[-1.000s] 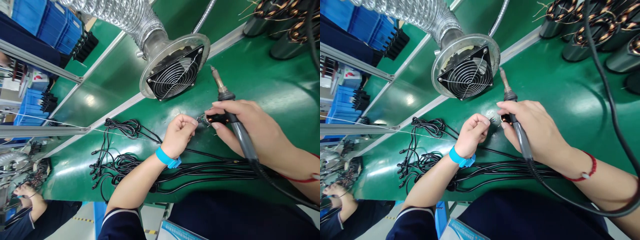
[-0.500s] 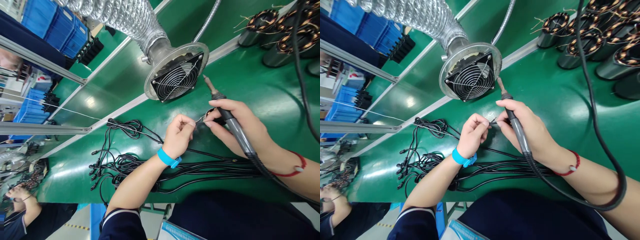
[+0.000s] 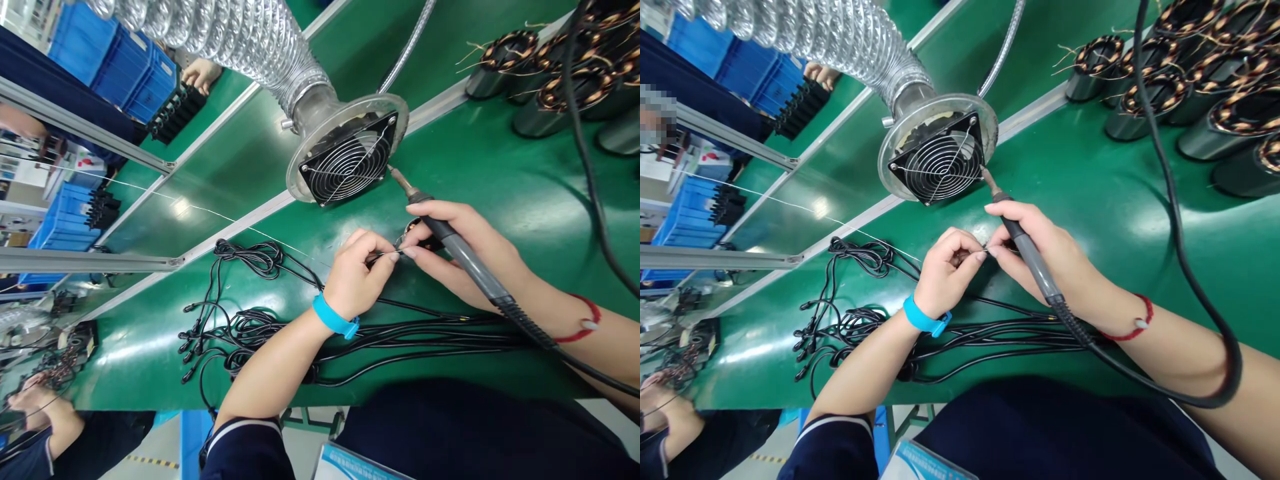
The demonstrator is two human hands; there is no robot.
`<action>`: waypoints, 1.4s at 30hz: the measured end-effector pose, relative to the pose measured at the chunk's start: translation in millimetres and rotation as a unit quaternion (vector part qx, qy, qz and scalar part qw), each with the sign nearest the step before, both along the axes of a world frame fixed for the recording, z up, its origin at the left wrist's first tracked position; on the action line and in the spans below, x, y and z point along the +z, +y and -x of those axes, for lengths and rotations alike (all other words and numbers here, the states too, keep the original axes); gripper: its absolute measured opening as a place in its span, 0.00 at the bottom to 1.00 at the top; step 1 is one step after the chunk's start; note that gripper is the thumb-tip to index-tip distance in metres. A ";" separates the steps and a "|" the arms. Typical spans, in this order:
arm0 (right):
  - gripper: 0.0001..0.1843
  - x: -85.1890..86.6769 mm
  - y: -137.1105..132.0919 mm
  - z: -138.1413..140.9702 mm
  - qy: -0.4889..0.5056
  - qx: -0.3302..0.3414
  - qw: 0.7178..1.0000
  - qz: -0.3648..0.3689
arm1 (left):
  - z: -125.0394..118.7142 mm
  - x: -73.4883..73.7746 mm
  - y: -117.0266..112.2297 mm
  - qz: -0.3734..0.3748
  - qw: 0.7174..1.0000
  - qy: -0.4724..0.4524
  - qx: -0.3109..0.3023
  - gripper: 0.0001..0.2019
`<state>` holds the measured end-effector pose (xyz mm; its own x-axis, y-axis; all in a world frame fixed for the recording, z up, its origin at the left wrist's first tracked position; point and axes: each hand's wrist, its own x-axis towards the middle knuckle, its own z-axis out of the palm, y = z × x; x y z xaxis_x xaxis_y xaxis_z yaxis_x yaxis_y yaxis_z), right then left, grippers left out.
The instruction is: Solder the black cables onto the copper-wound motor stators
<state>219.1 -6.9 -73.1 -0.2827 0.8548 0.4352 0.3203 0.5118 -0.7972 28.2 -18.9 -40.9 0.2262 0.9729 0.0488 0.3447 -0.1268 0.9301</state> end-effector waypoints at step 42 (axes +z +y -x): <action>0.09 11.0 -50.5 -56.4 -0.098 -0.044 0.994 -0.033 | -8.5 -14.0 -4.3 0.081 0.995 -0.018 0.056 0.10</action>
